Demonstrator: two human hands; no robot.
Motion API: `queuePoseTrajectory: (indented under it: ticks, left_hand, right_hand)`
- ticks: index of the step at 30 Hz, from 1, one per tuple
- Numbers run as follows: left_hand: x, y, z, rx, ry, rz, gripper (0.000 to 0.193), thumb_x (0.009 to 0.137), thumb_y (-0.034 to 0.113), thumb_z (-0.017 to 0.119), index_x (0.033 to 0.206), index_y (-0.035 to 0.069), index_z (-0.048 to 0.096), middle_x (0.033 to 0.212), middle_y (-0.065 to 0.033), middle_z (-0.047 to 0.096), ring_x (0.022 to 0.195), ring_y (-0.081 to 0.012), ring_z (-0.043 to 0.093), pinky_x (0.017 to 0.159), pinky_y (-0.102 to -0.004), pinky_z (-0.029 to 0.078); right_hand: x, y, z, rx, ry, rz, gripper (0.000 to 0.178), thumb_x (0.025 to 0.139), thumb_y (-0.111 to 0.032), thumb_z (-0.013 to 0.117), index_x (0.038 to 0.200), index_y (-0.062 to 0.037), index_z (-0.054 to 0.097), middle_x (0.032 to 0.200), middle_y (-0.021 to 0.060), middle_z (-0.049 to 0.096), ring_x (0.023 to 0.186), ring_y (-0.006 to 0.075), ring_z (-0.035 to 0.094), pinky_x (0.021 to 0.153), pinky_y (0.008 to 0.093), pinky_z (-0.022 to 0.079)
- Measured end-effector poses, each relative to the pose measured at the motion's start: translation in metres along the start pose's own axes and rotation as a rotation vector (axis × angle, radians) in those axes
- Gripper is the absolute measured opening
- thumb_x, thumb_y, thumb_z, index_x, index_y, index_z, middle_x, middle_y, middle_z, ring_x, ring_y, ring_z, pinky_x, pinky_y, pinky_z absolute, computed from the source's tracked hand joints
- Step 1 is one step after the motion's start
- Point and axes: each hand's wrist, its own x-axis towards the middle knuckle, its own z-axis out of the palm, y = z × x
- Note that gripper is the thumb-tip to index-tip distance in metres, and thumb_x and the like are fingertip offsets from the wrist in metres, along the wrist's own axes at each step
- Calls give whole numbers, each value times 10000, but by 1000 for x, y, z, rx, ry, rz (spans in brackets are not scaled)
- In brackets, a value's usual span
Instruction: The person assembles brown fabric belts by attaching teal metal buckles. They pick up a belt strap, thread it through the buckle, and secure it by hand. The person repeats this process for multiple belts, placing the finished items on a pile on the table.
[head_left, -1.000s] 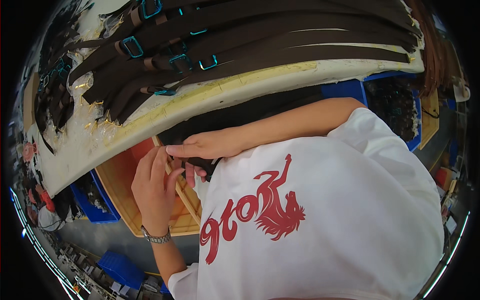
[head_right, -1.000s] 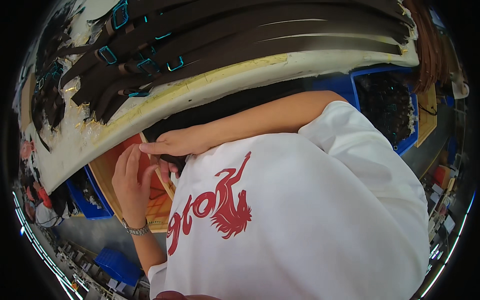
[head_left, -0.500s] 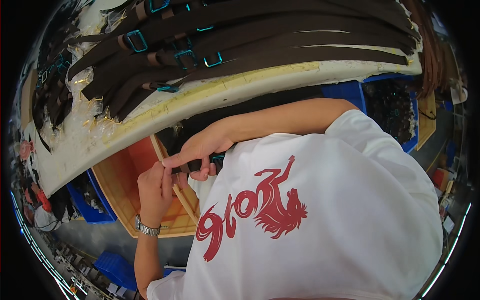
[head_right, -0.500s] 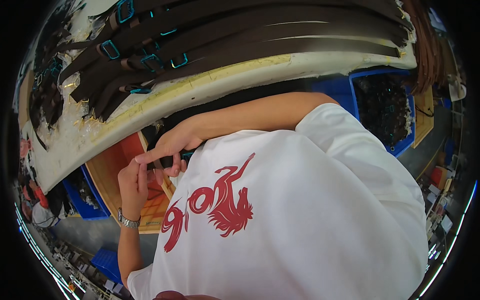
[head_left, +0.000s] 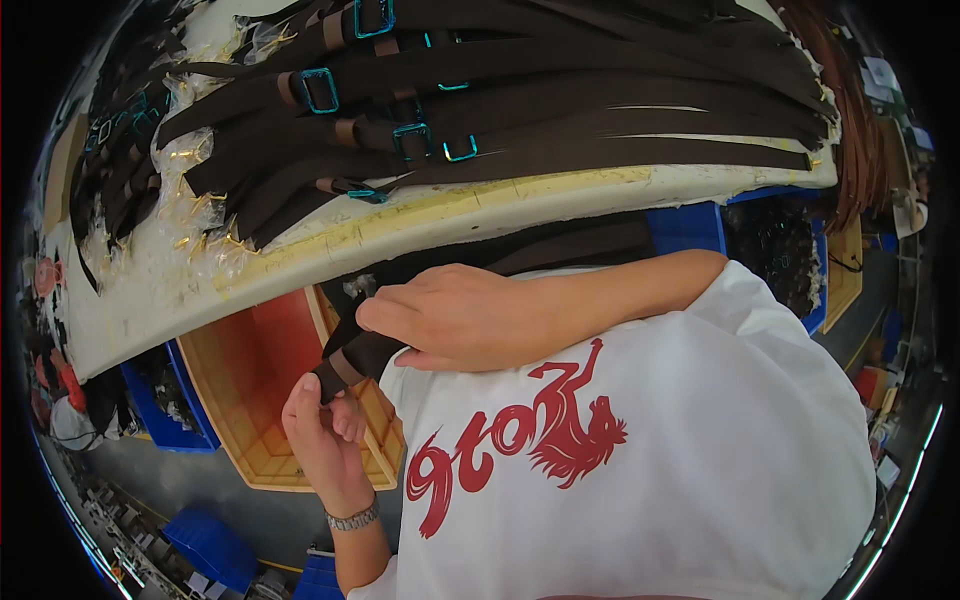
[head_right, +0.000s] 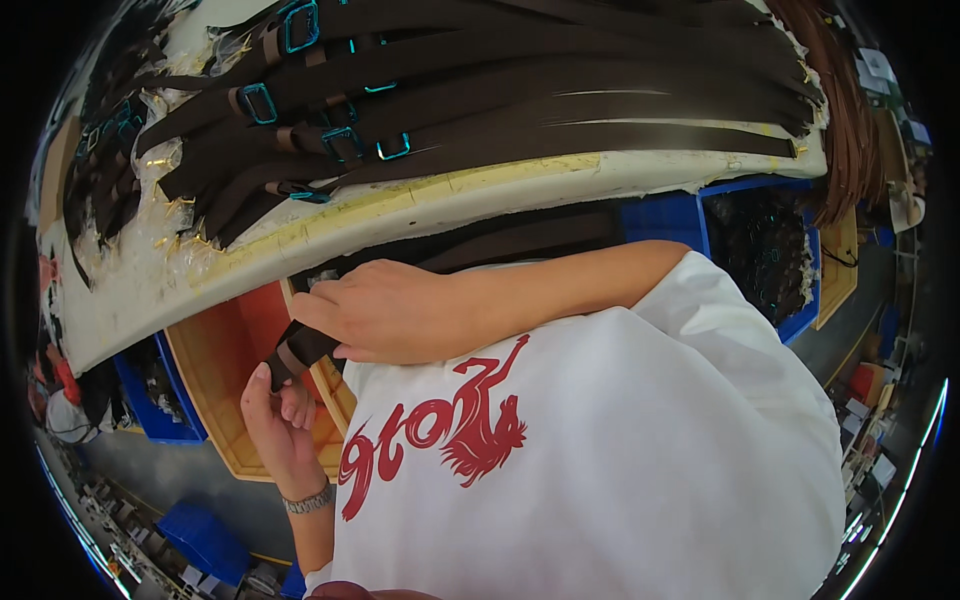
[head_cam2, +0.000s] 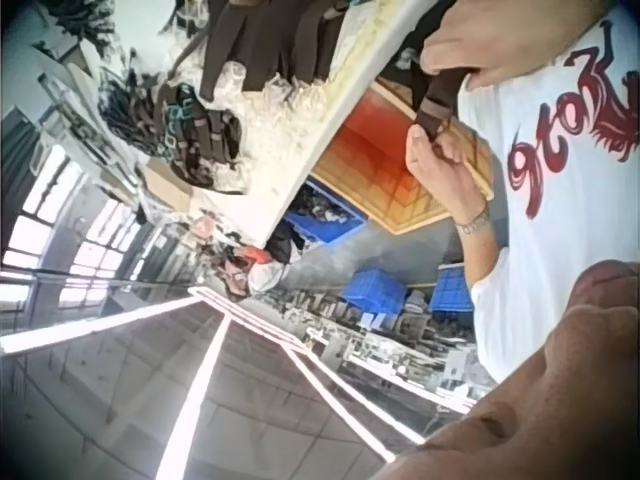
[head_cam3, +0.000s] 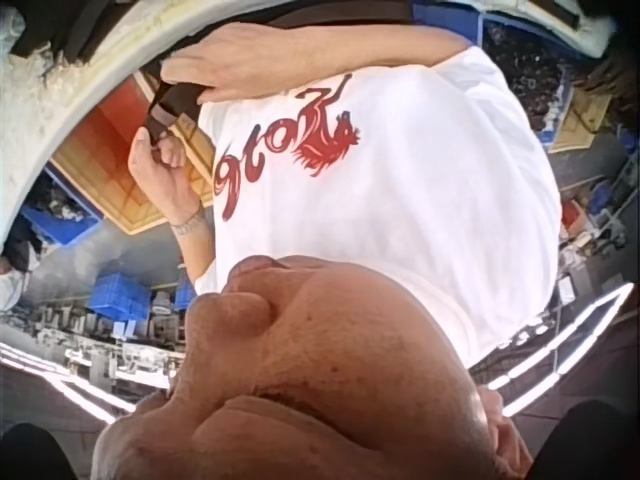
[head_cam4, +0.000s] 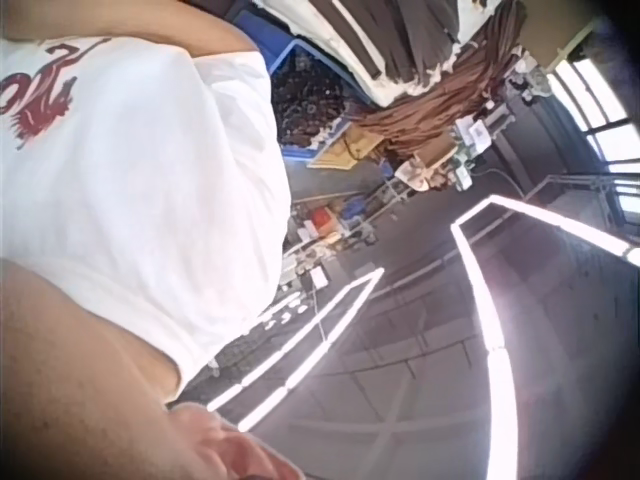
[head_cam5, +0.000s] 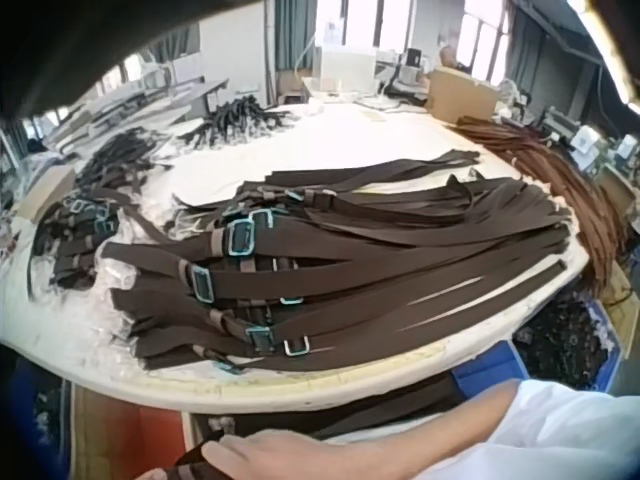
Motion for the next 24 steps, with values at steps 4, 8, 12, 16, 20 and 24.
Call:
queuePoseTrajectory:
  ticks: [4,8,12,16,20,24]
  left_hand:
    - [-10,-4,11,-23,14,12,354,1117,268,550,880,11,607,544,23,452,431,-64,349,418,-257,279]
    - [-16,1,5,61,-46,18,362,1101,264,581,867,-7,635,589,12,494,477,-59,395,456,-242,293]
    - [-18,4,-5,488,26,245,340,1072,240,614,880,-29,693,745,-49,632,669,-127,602,711,-272,490]
    - [8,1,3,585,-200,640,363,1073,286,614,885,-18,681,890,-103,710,906,-266,703,1108,-509,410]
    - [28,-11,2,478,-462,518,505,1075,478,630,842,34,580,869,-98,699,884,-254,710,1175,-612,408]
    - [26,-12,7,-4,-506,287,633,944,612,768,927,-8,648,842,-43,690,708,-162,615,981,-471,547]
  right_hand:
    - [-1,-2,-1,-158,27,-82,376,887,-106,792,1120,-38,505,950,143,637,875,355,676,790,455,537]
    - [-1,-2,1,-180,-2,-53,387,843,-74,794,1105,10,522,904,159,657,845,365,695,775,440,554]
    - [-4,-14,-16,113,-174,182,402,818,-76,813,1037,-21,481,875,161,601,872,412,649,795,474,517]
    - [-8,-13,-18,153,-167,100,360,827,-86,798,1023,15,514,929,178,624,921,418,658,810,480,533]
    - [-15,-12,-22,140,-208,43,304,832,-112,795,1044,26,628,988,166,671,970,396,688,842,468,556]
    - [-28,-5,-24,144,-53,18,266,838,-129,807,1049,-19,687,1013,121,676,962,370,689,843,463,554]
